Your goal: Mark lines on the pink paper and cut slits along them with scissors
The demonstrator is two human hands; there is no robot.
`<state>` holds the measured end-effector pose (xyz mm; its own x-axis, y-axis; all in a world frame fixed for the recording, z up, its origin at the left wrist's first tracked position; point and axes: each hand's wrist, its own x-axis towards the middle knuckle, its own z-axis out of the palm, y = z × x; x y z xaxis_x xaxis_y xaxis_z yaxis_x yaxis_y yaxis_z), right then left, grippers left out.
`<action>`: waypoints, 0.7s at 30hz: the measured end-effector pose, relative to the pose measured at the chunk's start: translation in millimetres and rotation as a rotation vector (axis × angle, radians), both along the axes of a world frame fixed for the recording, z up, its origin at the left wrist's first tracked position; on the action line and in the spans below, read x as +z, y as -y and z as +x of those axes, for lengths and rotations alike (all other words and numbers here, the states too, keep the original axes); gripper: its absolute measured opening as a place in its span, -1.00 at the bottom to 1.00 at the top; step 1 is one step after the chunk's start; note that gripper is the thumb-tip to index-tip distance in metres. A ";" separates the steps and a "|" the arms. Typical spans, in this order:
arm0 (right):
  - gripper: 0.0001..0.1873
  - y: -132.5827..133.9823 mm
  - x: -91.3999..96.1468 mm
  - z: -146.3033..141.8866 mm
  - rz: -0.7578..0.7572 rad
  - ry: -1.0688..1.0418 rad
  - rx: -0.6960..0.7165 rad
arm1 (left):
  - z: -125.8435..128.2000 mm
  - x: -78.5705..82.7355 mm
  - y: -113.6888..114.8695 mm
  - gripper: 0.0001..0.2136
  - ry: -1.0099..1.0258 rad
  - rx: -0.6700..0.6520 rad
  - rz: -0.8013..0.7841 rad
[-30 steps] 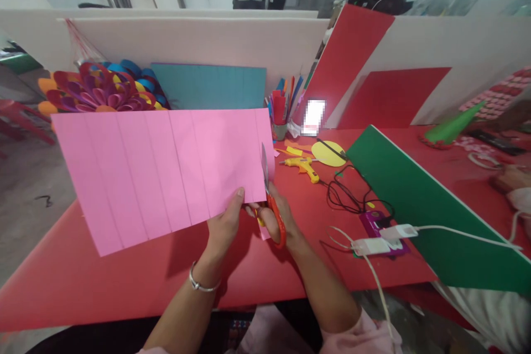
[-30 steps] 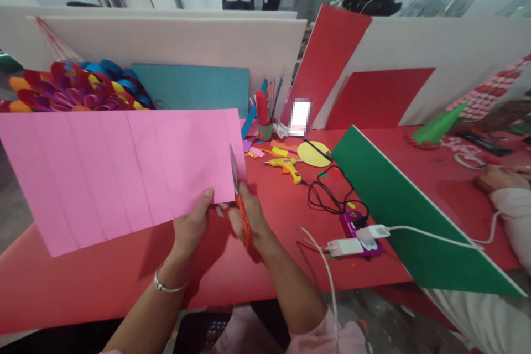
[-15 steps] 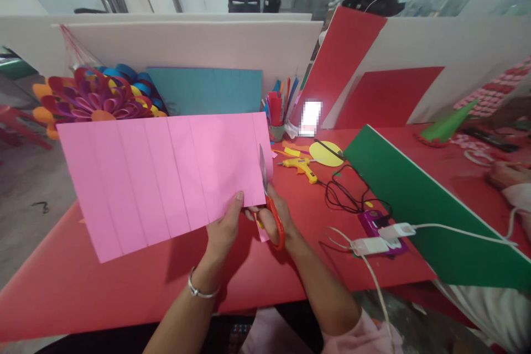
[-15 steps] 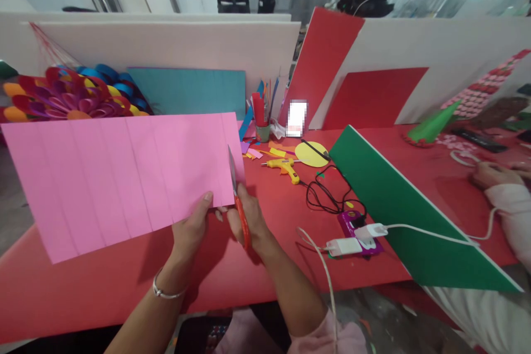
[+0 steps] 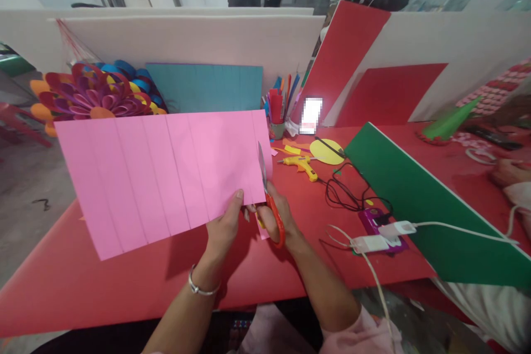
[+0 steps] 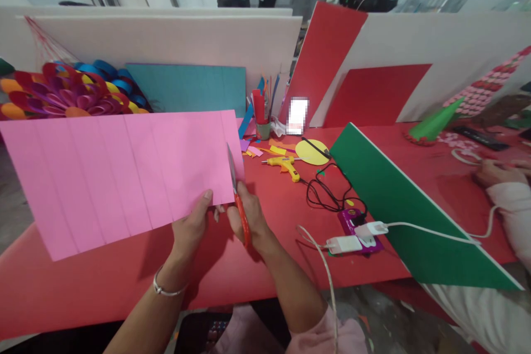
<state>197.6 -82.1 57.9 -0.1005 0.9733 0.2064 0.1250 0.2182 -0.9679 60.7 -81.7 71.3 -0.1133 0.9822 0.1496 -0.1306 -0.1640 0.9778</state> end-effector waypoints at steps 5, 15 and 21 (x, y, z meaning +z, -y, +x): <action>-0.87 -1.5 -0.3 1.6 0.027 0.039 0.022 | -0.8 -1.6 -0.8 -0.62 -0.040 -0.002 -0.005; -0.90 0.2 1.8 -0.9 0.011 0.005 -0.028 | 0.5 -2.4 -2.3 -0.64 -0.006 -0.004 0.023; -0.91 0.7 3.0 -1.6 0.053 -0.019 -0.012 | -0.6 -4.4 -3.2 -0.64 -0.013 0.002 0.018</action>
<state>196.0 -82.9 60.9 -0.0840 0.9620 0.2598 0.1099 0.2681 -0.9571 60.2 -78.5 66.9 -0.1136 0.9791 0.1685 -0.1179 -0.1817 0.9763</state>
